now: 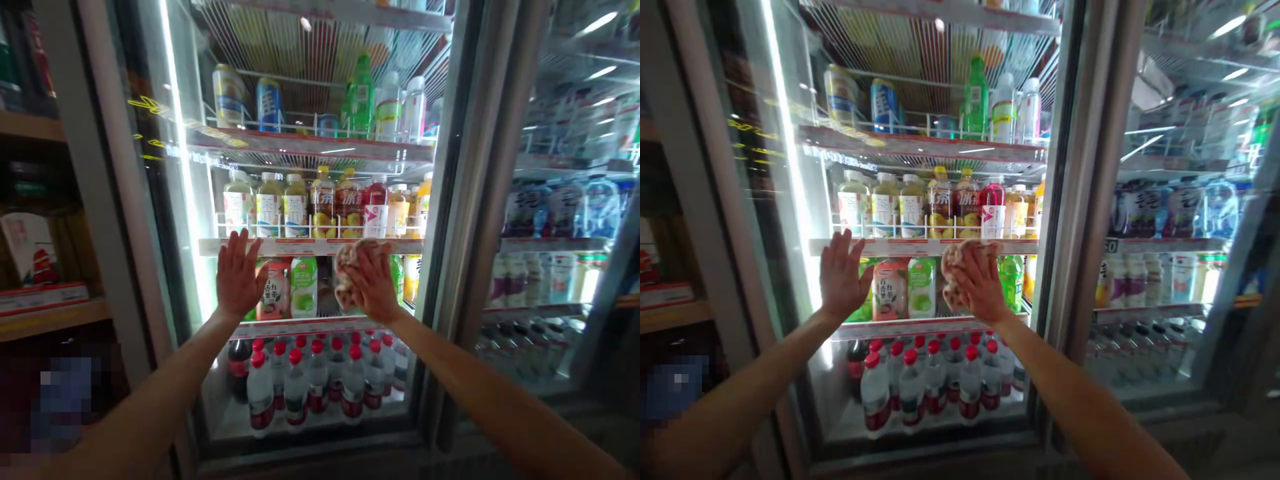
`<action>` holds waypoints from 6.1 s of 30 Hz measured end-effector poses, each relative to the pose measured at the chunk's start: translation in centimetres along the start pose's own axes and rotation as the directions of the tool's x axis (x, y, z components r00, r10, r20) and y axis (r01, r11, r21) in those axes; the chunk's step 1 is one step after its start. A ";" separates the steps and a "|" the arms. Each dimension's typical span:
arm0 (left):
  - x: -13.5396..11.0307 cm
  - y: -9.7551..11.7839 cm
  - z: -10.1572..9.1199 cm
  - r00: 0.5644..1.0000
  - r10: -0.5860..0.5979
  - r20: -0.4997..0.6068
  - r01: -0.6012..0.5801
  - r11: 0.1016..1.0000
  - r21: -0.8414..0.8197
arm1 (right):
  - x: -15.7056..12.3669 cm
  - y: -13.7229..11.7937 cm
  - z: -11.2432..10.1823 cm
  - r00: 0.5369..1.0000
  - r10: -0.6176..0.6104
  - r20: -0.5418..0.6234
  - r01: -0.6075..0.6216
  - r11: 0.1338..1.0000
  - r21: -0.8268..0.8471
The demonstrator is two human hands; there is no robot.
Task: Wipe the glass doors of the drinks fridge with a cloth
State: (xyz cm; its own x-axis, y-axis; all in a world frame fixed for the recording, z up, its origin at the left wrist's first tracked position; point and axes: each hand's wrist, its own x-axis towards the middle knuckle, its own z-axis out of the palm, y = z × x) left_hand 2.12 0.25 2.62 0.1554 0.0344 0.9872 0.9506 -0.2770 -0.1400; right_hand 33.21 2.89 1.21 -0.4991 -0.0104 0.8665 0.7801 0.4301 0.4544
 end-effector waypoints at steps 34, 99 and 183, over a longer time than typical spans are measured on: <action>-1.4 0.5 0.3 0.999 -0.039 -0.011 0.039 0.999 -0.008 | 1.1 0.4 -0.9 0.988 0.109 -0.109 -0.114 0.993 -0.043; -10.5 1.6 -2.8 0.955 0.020 0.296 -0.048 0.995 0.090 | -1.3 -4.8 0.5 0.992 -0.090 0.087 0.077 0.986 0.146; -6.6 6.3 -0.4 0.971 0.128 0.204 -0.137 0.990 0.027 | -6.6 3.2 -1.5 0.979 0.196 -0.051 -0.198 0.980 -0.037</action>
State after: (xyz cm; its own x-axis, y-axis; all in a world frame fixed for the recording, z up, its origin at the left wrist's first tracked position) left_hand 6.94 -2.14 -4.70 0.3275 0.1933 0.9249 0.9274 -0.2530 -0.2755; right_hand 39.56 3.00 -2.69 -0.3168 0.0284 0.9481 0.8767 0.3902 0.2812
